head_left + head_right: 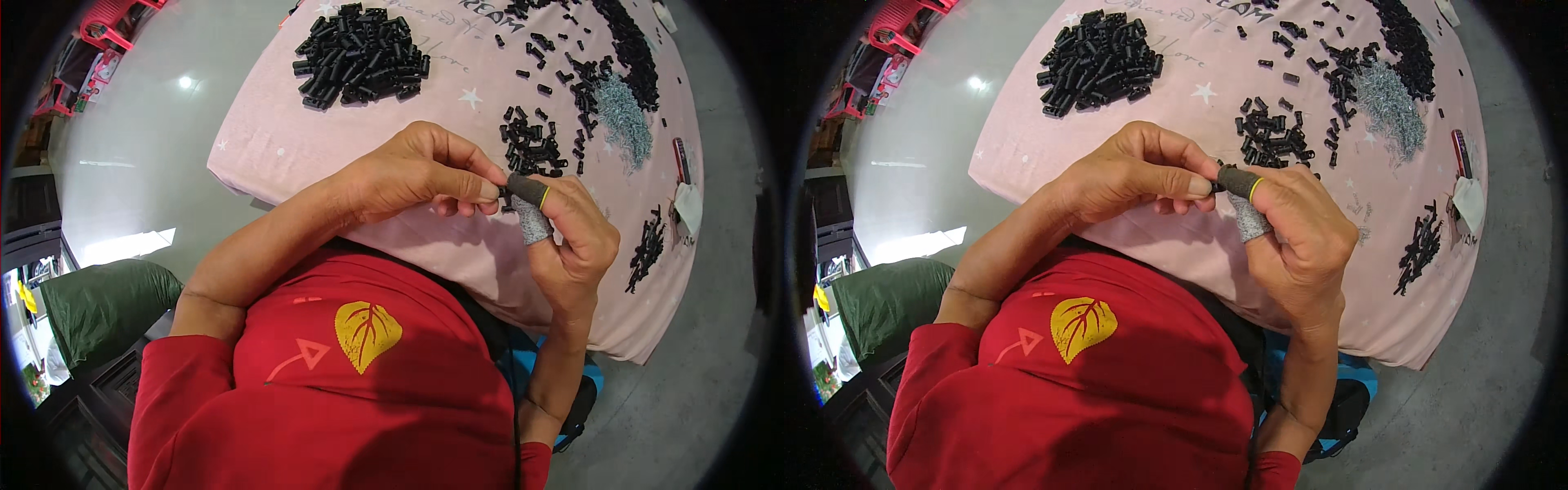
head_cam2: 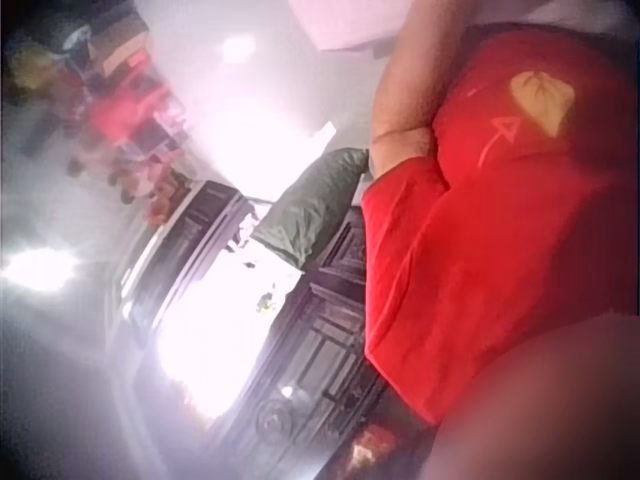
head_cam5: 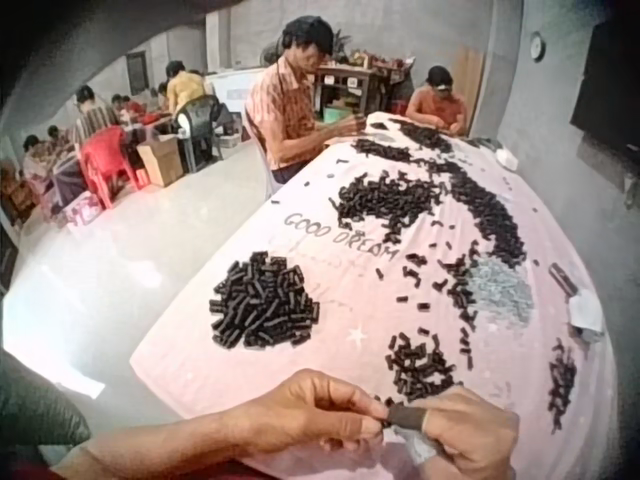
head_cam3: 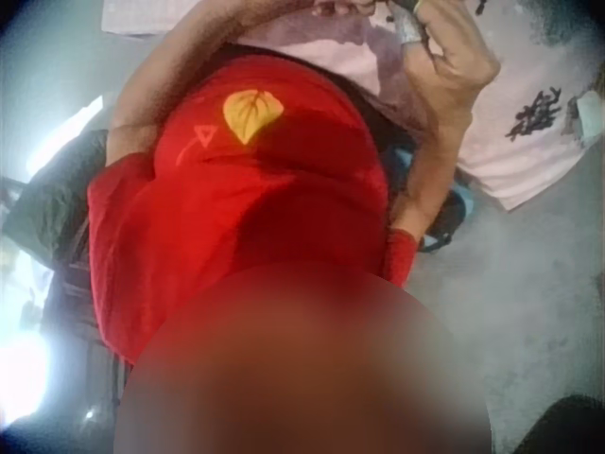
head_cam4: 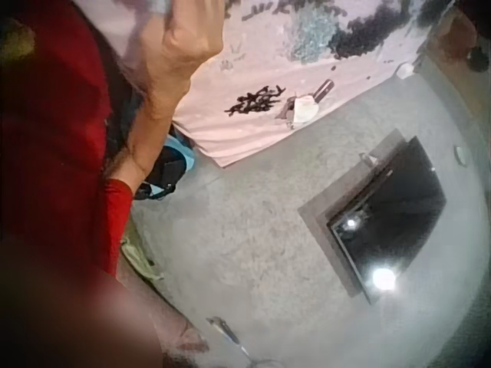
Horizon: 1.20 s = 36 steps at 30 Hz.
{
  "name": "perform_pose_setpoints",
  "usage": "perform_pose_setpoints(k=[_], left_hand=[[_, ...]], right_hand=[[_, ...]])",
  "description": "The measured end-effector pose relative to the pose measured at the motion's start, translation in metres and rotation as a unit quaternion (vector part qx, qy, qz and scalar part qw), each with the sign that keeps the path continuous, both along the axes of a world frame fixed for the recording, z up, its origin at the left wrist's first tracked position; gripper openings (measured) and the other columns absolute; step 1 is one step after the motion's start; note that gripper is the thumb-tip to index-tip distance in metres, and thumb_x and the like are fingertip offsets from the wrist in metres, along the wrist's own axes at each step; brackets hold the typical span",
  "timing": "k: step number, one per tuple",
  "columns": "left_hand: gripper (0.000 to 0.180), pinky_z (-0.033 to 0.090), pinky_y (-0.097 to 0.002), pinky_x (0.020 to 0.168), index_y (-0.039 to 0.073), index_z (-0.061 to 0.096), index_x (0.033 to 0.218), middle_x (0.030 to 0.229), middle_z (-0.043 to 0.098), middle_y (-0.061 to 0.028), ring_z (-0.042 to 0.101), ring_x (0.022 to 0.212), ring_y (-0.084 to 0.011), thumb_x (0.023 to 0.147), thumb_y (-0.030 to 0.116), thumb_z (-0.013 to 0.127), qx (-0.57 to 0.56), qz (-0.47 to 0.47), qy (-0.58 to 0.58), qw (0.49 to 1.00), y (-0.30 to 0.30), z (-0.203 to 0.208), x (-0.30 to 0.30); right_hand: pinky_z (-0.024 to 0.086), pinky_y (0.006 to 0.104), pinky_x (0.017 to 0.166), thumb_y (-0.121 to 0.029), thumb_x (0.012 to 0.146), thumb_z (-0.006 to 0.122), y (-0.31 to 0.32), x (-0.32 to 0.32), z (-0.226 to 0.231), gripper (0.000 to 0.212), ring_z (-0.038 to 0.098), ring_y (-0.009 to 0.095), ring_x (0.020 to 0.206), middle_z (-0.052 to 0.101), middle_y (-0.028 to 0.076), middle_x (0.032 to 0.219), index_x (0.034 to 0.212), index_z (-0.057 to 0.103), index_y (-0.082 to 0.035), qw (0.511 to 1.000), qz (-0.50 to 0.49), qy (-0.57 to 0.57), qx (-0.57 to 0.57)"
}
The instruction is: Assembling small black plastic tubes by inserting silver components into them at a workspace table.
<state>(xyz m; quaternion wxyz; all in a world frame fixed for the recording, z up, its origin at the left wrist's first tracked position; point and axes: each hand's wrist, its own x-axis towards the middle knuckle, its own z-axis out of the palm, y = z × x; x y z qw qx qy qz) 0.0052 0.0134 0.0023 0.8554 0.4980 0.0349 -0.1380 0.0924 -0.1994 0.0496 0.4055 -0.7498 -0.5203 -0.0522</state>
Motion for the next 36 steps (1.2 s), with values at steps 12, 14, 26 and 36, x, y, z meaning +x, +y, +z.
perform_pose_setpoints(k=[12, 14, 26, 36], left_hand=[[0.026, 0.051, -0.0206, 0.066, 0.000, 0.073, 0.117, 0.100, 0.078, -0.0110, 0.071, 0.081, -0.0102, 0.095, 0.012, 0.076, -0.031, 0.001, 0.018, 0.999, -0.001, 0.008, -0.001], [0.026, 0.051, -0.0207, 0.067, -0.001, 0.073, 0.118, 0.100, 0.078, -0.0114, 0.071, 0.081, -0.0108, 0.095, 0.012, 0.076, -0.035, -0.001, 0.027, 0.999, -0.002, 0.009, 0.000], [0.025, 0.053, -0.0221, 0.068, 0.000, 0.073, 0.117, 0.101, 0.077, -0.0110, 0.073, 0.085, -0.0130, 0.094, 0.010, 0.075, -0.079, 0.007, 0.057, 0.995, -0.011, 0.016, -0.002], [0.024, 0.056, -0.0236, 0.074, 0.001, 0.074, 0.116, 0.102, 0.076, -0.0075, 0.069, 0.082, -0.0114, 0.094, 0.010, 0.075, -0.161, 0.023, 0.099, 0.982, -0.024, 0.009, -0.004]], right_hand=[[0.056, 0.0320, 0.077, 0.008, 0.078, 0.071, 0.001, -0.002, -0.008, 0.031, 0.071, 0.026, 0.085, 0.075, 0.015, 0.100, 0.108, 0.076, 0.003, 0.994, -0.037, 0.093, 0.053], [0.056, 0.0322, 0.077, 0.008, 0.079, 0.071, 0.000, -0.003, -0.006, 0.031, 0.071, 0.026, 0.085, 0.075, 0.015, 0.100, 0.109, 0.076, 0.003, 0.996, -0.037, 0.061, 0.046], [0.056, 0.0363, 0.080, -0.002, 0.074, 0.079, -0.001, -0.013, 0.004, 0.040, 0.069, 0.030, 0.091, 0.072, 0.016, 0.109, 0.113, 0.073, 0.002, 0.998, -0.070, -0.006, -0.001], [0.057, 0.0378, 0.077, 0.000, 0.066, 0.080, 0.002, -0.010, -0.003, 0.047, 0.068, 0.031, 0.090, 0.072, 0.016, 0.107, 0.113, 0.073, 0.003, 0.993, -0.068, -0.098, -0.009]])
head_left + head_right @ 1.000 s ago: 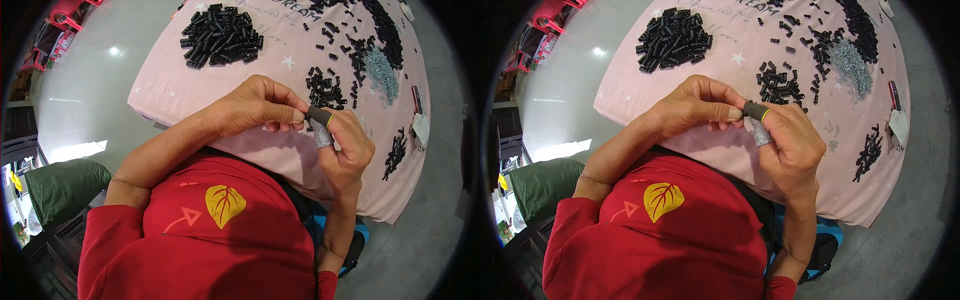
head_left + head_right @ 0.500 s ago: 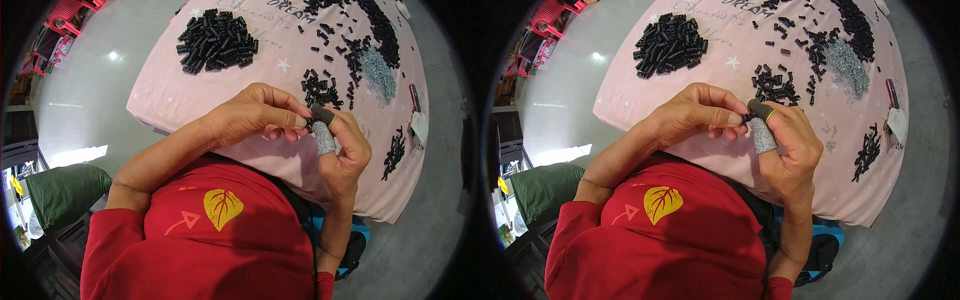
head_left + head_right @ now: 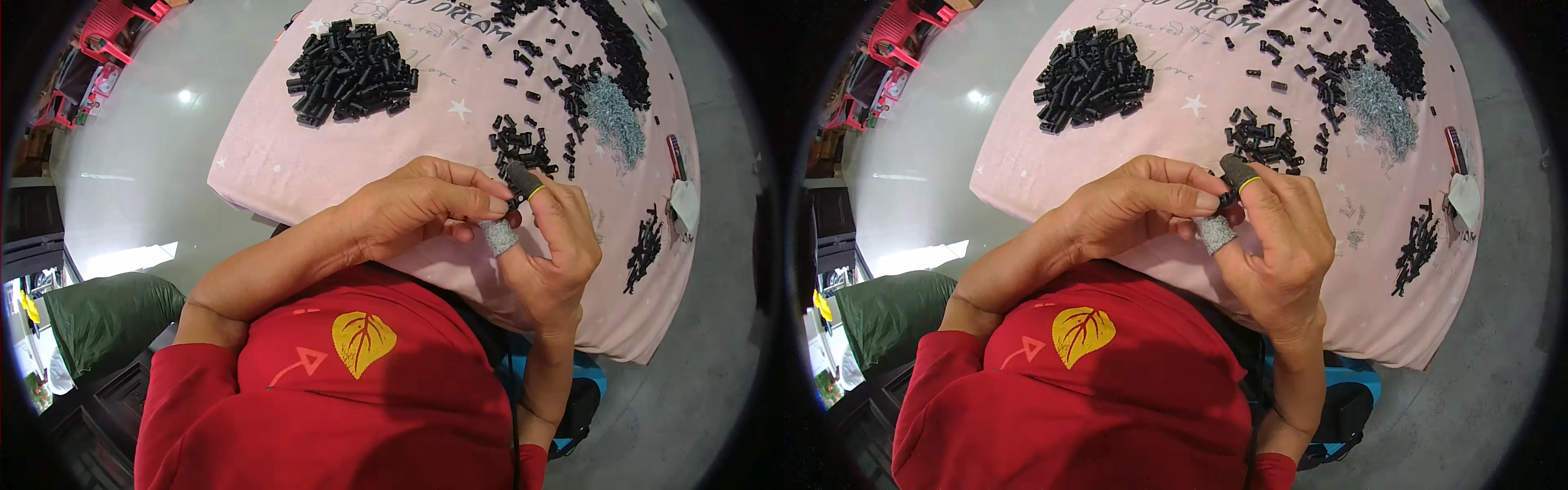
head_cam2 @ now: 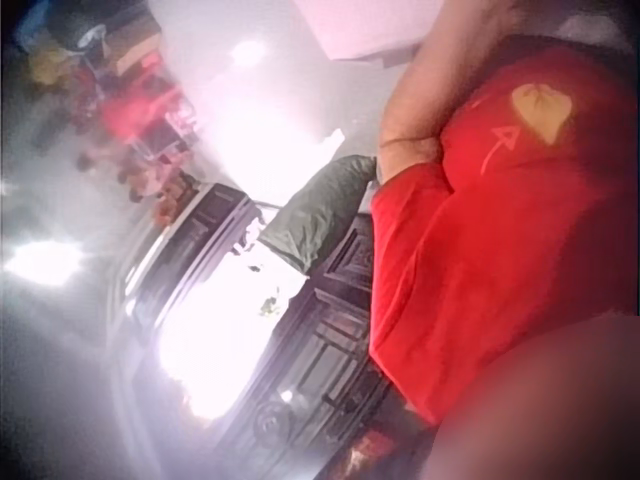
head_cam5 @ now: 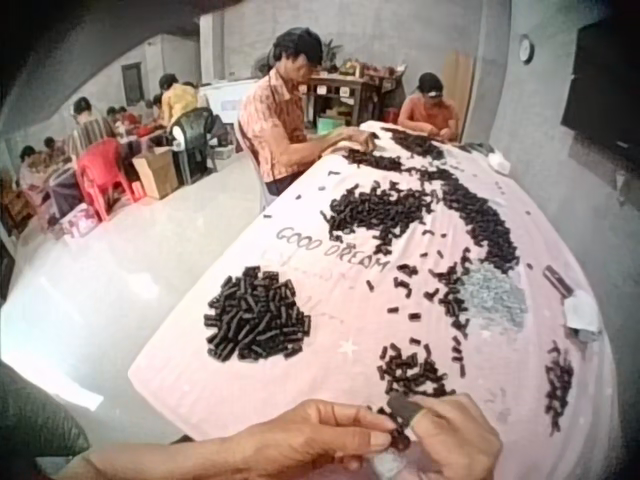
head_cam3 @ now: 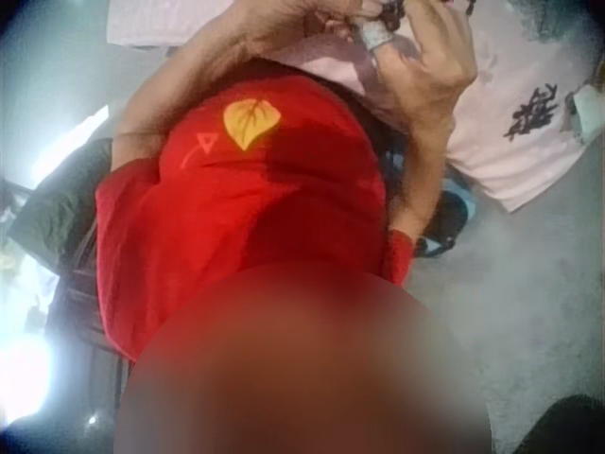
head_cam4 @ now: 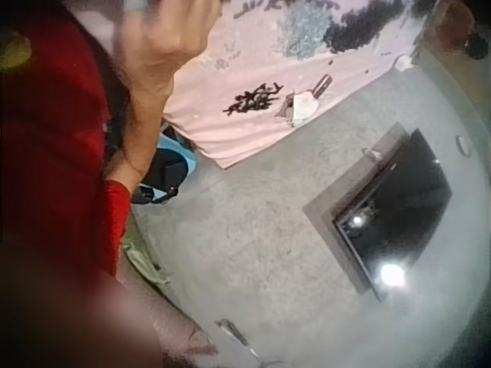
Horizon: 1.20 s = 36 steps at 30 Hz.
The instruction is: Assembling small black plastic tubes by inserting silver components into them at a workspace table.
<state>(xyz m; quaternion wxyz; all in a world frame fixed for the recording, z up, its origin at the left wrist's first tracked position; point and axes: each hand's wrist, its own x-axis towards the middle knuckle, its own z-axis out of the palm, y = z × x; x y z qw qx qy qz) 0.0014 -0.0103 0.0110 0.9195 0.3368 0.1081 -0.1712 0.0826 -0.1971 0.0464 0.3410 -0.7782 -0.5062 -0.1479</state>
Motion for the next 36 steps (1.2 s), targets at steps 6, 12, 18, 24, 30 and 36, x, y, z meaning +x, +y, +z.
perform_pose_setpoints(k=[6, 12, 18, 24, 30, 36], left_hand=[[0.022, 0.055, -0.0227, 0.075, 0.001, 0.076, 0.113, 0.099, 0.076, -0.0058, 0.067, 0.082, -0.0104, 0.096, 0.014, 0.075, 0.003, -0.006, -0.017, 1.000, 0.000, 0.002, 0.001], [0.024, 0.055, -0.0232, 0.075, 0.001, 0.077, 0.112, 0.098, 0.076, -0.0053, 0.067, 0.081, -0.0108, 0.098, 0.019, 0.074, 0.033, 0.011, -0.009, 0.999, -0.005, 0.001, 0.001], [0.028, 0.057, -0.0247, 0.078, 0.000, 0.076, 0.115, 0.100, 0.076, -0.0058, 0.068, 0.083, -0.0114, 0.101, 0.024, 0.070, 0.030, 0.013, -0.020, 0.999, -0.007, -0.006, -0.002], [0.029, 0.057, -0.0250, 0.080, 0.000, 0.076, 0.115, 0.100, 0.075, -0.0055, 0.067, 0.085, -0.0111, 0.102, 0.025, 0.068, 0.069, 0.025, -0.035, 0.997, -0.012, -0.007, -0.004], [0.028, 0.057, -0.0257, 0.081, 0.000, 0.075, 0.114, 0.100, 0.075, -0.0050, 0.068, 0.087, -0.0114, 0.104, 0.024, 0.065, 0.054, 0.036, -0.035, 0.997, -0.017, -0.007, -0.007], [0.028, 0.057, -0.0258, 0.081, 0.000, 0.075, 0.113, 0.099, 0.074, -0.0049, 0.068, 0.085, -0.0118, 0.105, 0.024, 0.064, 0.062, 0.038, -0.037, 0.997, -0.019, -0.007, -0.007]], right_hand=[[0.057, 0.0370, 0.076, 0.002, 0.067, 0.080, 0.002, -0.003, -0.005, 0.045, 0.069, 0.031, 0.086, 0.074, 0.016, 0.104, 0.111, 0.073, 0.005, 0.999, -0.003, 0.009, 0.036], [0.057, 0.0366, 0.076, 0.004, 0.067, 0.079, 0.003, -0.004, -0.010, 0.045, 0.069, 0.030, 0.085, 0.073, 0.017, 0.103, 0.112, 0.072, 0.005, 0.999, -0.011, 0.016, 0.038], [0.057, 0.0369, 0.074, 0.005, 0.068, 0.078, 0.001, -0.004, -0.014, 0.043, 0.069, 0.031, 0.084, 0.073, 0.018, 0.101, 0.110, 0.072, 0.007, 0.999, -0.013, 0.015, 0.031], [0.057, 0.0348, 0.077, 0.001, 0.076, 0.076, 0.002, -0.006, -0.022, 0.036, 0.070, 0.030, 0.086, 0.073, 0.016, 0.101, 0.112, 0.073, 0.005, 0.999, -0.017, -0.010, 0.047], [0.057, 0.0354, 0.076, 0.001, 0.078, 0.074, 0.001, -0.005, -0.025, 0.034, 0.070, 0.030, 0.085, 0.073, 0.016, 0.100, 0.111, 0.073, 0.005, 0.998, -0.004, -0.024, 0.063], [0.058, 0.0387, 0.078, 0.003, 0.071, 0.077, 0.000, -0.005, -0.023, 0.042, 0.071, 0.034, 0.086, 0.074, 0.019, 0.101, 0.112, 0.070, 0.009, 0.998, 0.011, -0.027, 0.056]])
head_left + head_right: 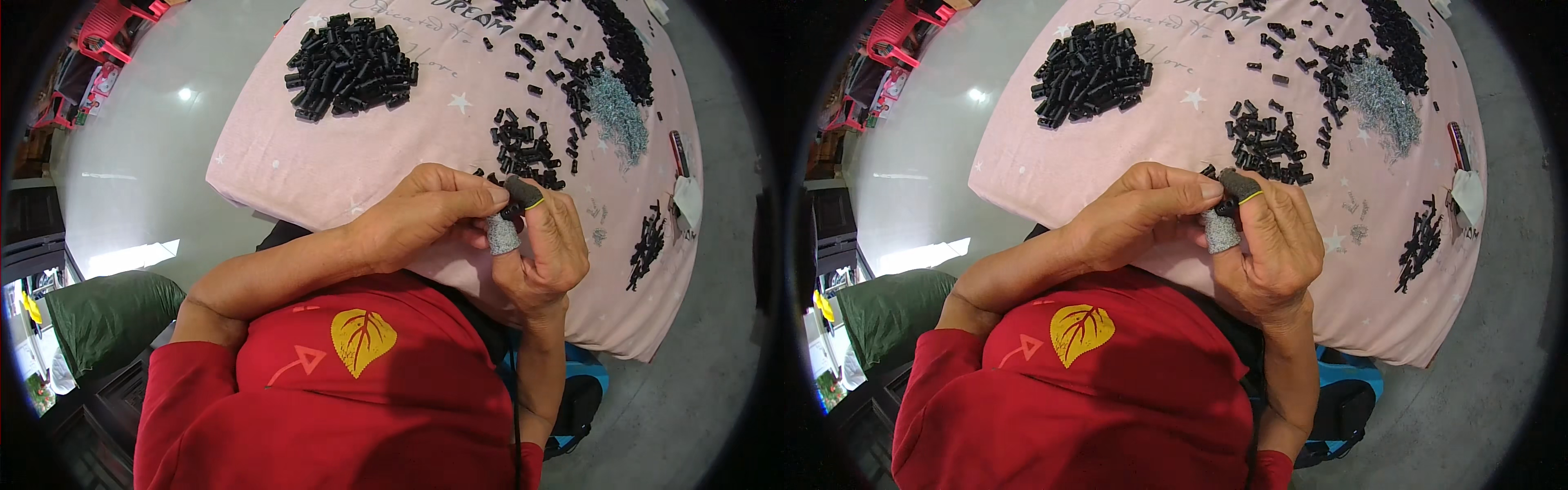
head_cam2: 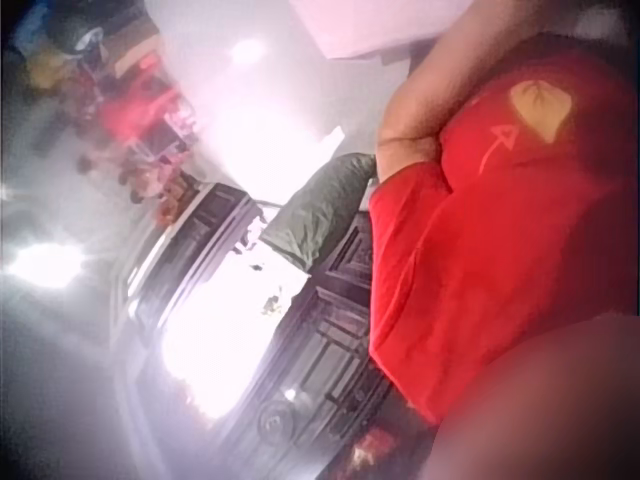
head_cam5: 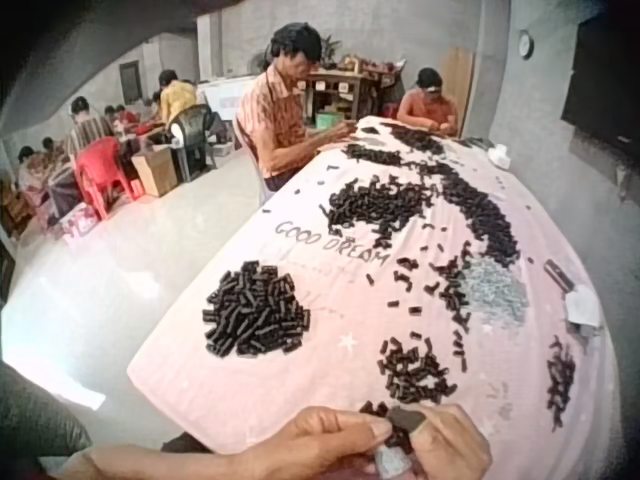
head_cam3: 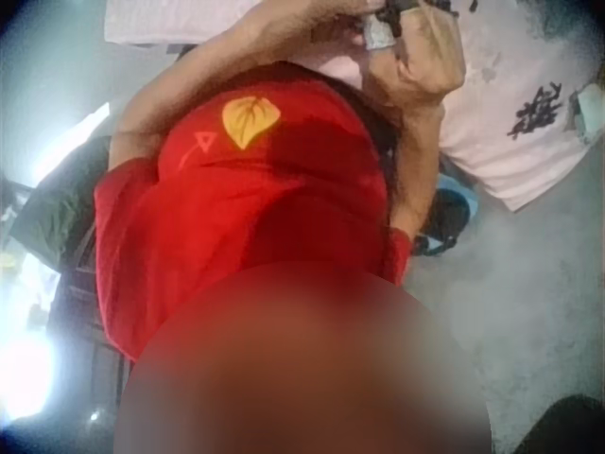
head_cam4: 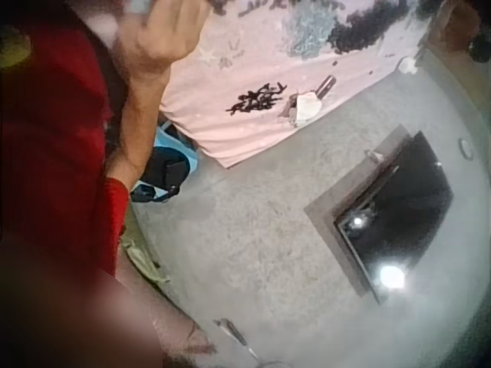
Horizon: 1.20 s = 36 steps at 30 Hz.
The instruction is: Assembling small black plastic tubes by inserting silver components into them at a workspace table.
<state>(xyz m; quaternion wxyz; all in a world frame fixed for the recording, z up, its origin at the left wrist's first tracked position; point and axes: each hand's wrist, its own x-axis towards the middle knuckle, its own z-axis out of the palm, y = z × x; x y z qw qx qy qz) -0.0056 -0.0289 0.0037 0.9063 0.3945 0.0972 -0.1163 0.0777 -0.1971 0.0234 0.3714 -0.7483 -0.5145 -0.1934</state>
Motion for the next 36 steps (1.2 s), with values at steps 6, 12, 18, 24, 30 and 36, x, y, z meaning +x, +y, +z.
perform_pose_setpoints(k=[6, 12, 18, 24, 30, 36], left_hand=[[0.030, 0.057, -0.0258, 0.081, -0.001, 0.075, 0.111, 0.099, 0.074, -0.0054, 0.068, 0.084, -0.0115, 0.106, 0.026, 0.063, 0.009, -0.009, -0.014, 1.000, 0.001, 0.002, -0.002], [0.029, 0.057, -0.0247, 0.080, -0.001, 0.075, 0.112, 0.100, 0.075, -0.0057, 0.068, 0.086, -0.0104, 0.104, 0.026, 0.067, 0.013, -0.008, -0.043, 0.999, 0.004, 0.010, -0.002], [0.026, 0.057, -0.0239, 0.078, -0.001, 0.076, 0.114, 0.099, 0.076, -0.0061, 0.069, 0.084, -0.0098, 0.097, 0.019, 0.075, 0.063, -0.026, -0.026, 0.997, 0.013, 0.014, -0.001], [0.023, 0.055, -0.0233, 0.076, -0.001, 0.078, 0.110, 0.094, 0.076, -0.0056, 0.067, 0.080, -0.0092, 0.096, 0.017, 0.076, 0.096, -0.016, -0.028, 0.995, 0.014, 0.018, 0.000], [0.022, 0.054, -0.0225, 0.075, -0.001, 0.078, 0.107, 0.092, 0.076, -0.0043, 0.066, 0.079, -0.0076, 0.097, 0.018, 0.075, 0.096, -0.010, -0.027, 0.995, 0.011, 0.016, 0.001], [0.024, 0.053, -0.0209, 0.073, -0.001, 0.079, 0.109, 0.092, 0.076, -0.0033, 0.065, 0.078, -0.0055, 0.099, 0.021, 0.073, 0.107, -0.024, -0.045, 0.993, 0.015, 0.014, 0.000]], right_hand=[[0.058, 0.0383, 0.076, 0.002, 0.075, 0.076, -0.001, 0.001, -0.004, 0.036, 0.072, 0.034, 0.087, 0.074, 0.019, 0.100, 0.110, 0.072, 0.007, 1.000, 0.013, 0.003, 0.019], [0.059, 0.0365, 0.077, 0.001, 0.076, 0.077, -0.002, 0.001, -0.002, 0.037, 0.072, 0.031, 0.089, 0.075, 0.018, 0.102, 0.112, 0.073, 0.006, 0.996, 0.025, 0.057, 0.056], [0.056, 0.0357, 0.088, 0.003, 0.074, 0.075, -0.006, 0.000, -0.004, 0.047, 0.071, 0.028, 0.099, 0.075, 0.016, 0.111, 0.121, 0.072, 0.004, 0.994, 0.028, 0.095, 0.048], [0.058, 0.0364, 0.083, 0.000, 0.074, 0.080, 0.000, -0.002, -0.002, 0.041, 0.072, 0.031, 0.092, 0.075, 0.017, 0.108, 0.115, 0.073, 0.005, 0.992, 0.008, 0.111, 0.053], [0.058, 0.0384, 0.083, 0.003, 0.074, 0.074, -0.002, -0.001, 0.003, 0.041, 0.072, 0.033, 0.091, 0.075, 0.018, 0.106, 0.115, 0.073, 0.005, 0.998, 0.031, 0.055, 0.019], [0.058, 0.0386, 0.083, 0.002, 0.074, 0.072, 0.001, 0.000, -0.003, 0.042, 0.072, 0.033, 0.091, 0.076, 0.017, 0.106, 0.116, 0.073, 0.005, 0.999, 0.015, 0.033, 0.014]])
